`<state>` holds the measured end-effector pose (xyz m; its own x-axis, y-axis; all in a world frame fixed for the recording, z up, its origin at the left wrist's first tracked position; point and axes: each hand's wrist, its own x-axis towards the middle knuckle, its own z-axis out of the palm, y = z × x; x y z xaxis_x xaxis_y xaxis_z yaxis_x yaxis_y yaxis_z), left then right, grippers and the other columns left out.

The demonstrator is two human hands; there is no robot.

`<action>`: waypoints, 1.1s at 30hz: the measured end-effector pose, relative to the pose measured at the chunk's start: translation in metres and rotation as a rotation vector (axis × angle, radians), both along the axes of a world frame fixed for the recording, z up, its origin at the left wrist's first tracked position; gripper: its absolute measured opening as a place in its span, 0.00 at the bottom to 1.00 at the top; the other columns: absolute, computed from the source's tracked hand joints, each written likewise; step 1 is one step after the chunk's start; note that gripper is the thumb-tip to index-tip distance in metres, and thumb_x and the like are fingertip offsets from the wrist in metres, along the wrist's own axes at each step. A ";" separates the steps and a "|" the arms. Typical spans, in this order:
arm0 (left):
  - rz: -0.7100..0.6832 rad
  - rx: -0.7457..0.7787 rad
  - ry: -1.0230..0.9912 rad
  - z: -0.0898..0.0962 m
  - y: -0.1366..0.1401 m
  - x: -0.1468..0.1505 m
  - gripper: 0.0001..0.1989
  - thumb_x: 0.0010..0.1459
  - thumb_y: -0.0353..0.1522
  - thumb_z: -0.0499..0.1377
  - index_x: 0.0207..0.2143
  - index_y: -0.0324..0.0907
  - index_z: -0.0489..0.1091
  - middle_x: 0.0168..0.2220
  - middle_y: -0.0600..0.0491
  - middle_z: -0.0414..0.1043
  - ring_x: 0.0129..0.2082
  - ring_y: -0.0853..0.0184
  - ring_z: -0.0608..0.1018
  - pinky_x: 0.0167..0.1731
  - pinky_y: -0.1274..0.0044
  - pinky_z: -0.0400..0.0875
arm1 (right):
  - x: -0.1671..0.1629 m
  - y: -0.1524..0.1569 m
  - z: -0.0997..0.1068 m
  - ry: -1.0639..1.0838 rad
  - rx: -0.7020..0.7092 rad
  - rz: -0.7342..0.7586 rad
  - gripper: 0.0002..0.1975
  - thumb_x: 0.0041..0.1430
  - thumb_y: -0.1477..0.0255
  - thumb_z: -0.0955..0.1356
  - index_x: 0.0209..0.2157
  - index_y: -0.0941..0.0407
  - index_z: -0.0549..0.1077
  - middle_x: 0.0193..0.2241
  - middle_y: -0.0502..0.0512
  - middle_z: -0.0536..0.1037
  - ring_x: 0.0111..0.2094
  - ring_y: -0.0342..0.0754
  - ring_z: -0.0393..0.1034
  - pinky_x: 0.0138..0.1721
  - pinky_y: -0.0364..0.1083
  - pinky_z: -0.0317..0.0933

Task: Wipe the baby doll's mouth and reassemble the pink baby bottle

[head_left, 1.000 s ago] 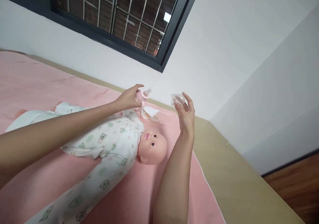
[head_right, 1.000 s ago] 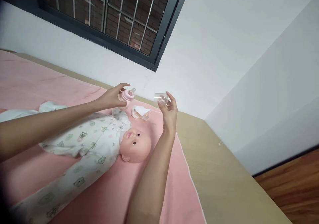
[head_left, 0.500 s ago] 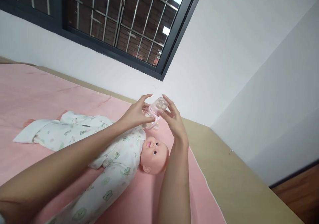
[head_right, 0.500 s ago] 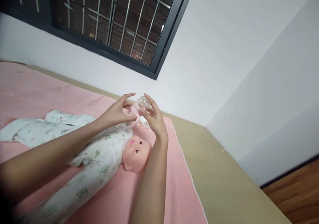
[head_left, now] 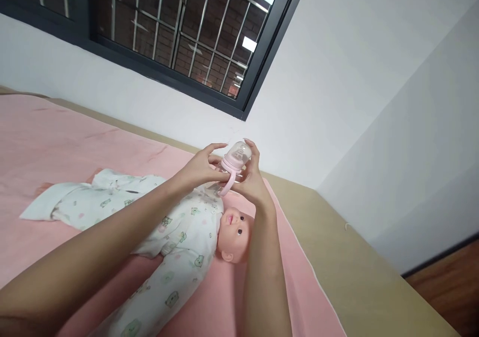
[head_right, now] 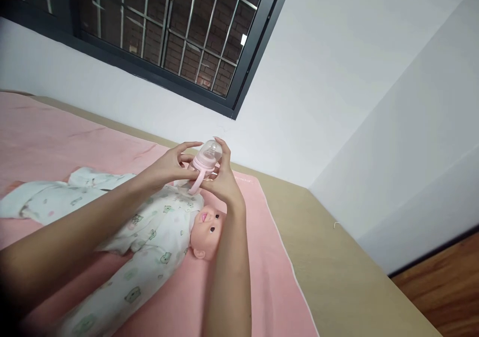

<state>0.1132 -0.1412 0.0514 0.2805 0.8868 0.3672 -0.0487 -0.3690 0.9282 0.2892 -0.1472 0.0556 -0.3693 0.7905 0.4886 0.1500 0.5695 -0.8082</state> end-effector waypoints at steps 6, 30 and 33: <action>-0.064 0.065 0.065 0.005 0.000 -0.010 0.46 0.43 0.39 0.71 0.64 0.43 0.59 0.55 0.43 0.74 0.48 0.58 0.77 0.47 0.68 0.71 | 0.027 -0.013 0.012 0.028 0.121 -0.215 0.55 0.37 0.64 0.81 0.63 0.38 0.52 0.62 0.55 0.58 0.47 0.49 0.72 0.44 0.49 0.74; 0.703 -0.066 0.964 0.008 0.061 -0.113 0.22 0.57 0.43 0.55 0.50 0.43 0.72 0.51 0.47 0.78 0.48 0.51 0.77 0.44 0.65 0.72 | 0.124 0.038 -0.111 -0.223 -0.041 -1.213 0.39 0.46 0.70 0.66 0.63 0.44 0.59 0.55 0.54 0.69 0.49 0.51 0.67 0.41 0.45 0.60; 0.689 -0.050 0.945 0.010 0.057 -0.110 0.20 0.58 0.42 0.55 0.49 0.44 0.72 0.49 0.48 0.78 0.46 0.52 0.78 0.43 0.66 0.72 | 0.123 0.038 -0.112 -0.224 -0.032 -1.224 0.39 0.46 0.71 0.66 0.62 0.44 0.59 0.54 0.54 0.69 0.47 0.50 0.67 0.40 0.45 0.59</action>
